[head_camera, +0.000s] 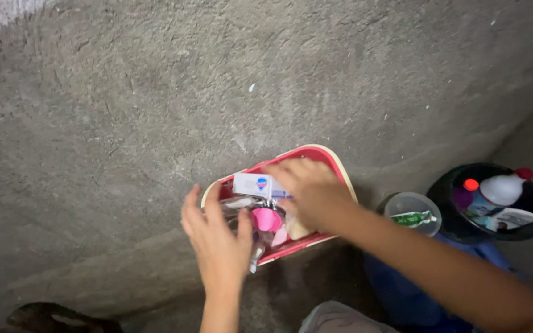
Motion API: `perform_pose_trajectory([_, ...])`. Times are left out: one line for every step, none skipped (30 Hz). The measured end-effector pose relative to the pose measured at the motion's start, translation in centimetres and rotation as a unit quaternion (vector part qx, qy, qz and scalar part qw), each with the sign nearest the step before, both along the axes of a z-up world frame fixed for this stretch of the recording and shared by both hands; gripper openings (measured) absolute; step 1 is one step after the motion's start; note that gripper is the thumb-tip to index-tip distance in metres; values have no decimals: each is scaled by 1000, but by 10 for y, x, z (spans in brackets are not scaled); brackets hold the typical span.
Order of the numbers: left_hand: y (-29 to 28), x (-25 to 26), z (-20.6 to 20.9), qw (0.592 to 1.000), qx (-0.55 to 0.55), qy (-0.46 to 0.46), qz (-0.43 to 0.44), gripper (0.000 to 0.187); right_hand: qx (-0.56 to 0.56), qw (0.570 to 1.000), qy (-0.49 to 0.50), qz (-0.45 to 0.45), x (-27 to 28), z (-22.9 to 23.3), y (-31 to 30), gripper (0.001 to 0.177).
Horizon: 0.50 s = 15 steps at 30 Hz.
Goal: The person picks up and places various bathroom items into a red basket, including a shampoo sachet, pink bottles, a toothpaste tube, and a box of condoms. The person then arranges packets of laundry detergent on a wall.
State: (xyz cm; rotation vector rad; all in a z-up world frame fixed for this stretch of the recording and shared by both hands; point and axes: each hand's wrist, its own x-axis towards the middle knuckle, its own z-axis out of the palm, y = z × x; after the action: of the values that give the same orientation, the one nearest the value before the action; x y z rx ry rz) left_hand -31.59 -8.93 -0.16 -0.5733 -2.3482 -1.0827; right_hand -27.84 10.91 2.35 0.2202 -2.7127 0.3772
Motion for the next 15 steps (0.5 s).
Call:
perform_pose_trajectory([-4, -1, -3, 1000, 6, -2, 9, 65, -12, 1000, 8, 11, 4, 4, -13, 66])
perform_pose_trajectory([-10, -1, -7, 1000, 10, -6, 18, 66, -13, 997, 35, 60, 9, 5, -26, 65])
perform_pose_trajectory([-15, -1, -12, 999, 14, -10, 27, 67, -14, 992, 63, 109, 14, 5, -38, 64])
perform_pose_trajectory([-20, -2, -16, 999, 19, -34, 20, 67, -17, 983, 92, 156, 17, 5, -48, 63])
perform_pose_trajectory([-24, -3, -21, 998, 24, -57, 14, 66, 3, 982, 119, 144, 18, 4, -58, 61])
perform_pose_trajectory([-27, -3, -26, 996, 29, -81, 6, 66, 23, 980, 147, 129, 18, 2, -66, 59])
perform_pose_trajectory([-29, -3, -31, 995, 49, -82, -6, 67, 43, 977, 174, 115, 20, 0, -73, 58])
perform_pose_trajectory([-32, -3, -35, 994, 69, -84, -19, 68, 26, 976, 174, 125, 21, -3, -78, 51])
perform_pose_trajectory([-34, -3, -38, 992, 90, -85, -31, 69, 9, 975, 175, 136, 24, -5, -83, 45])
perform_pose_trajectory([-38, -2, -41, 992, 80, -90, -29, 69, -6, 973, 177, 147, 26, -8, -87, 38])
perform_pose_trajectory([-43, 1, -43, 993, 70, -95, -27, 70, -20, 978, 147, 148, 31, -11, -91, 42])
perform_pose_trajectory([-48, 5, -45, 993, 62, -100, -23, 70, -33, 981, 118, 150, 37, -15, -94, 46])
perform_pose_trajectory([-53, 11, -47, 992, 56, -112, -21, 69, -46, 983, 88, 152, 42, -17, -97, 51])
perform_pose_trajectory([-57, 16, -47, 991, 49, -122, -18, 68, -55, 987, 68, 138, 45, -19, -97, 57])
perform_pose_trajectory([-59, 18, -48, 990, 42, -132, -15, 67, -64, 989, 48, 124, 47, -20, -97, 64])
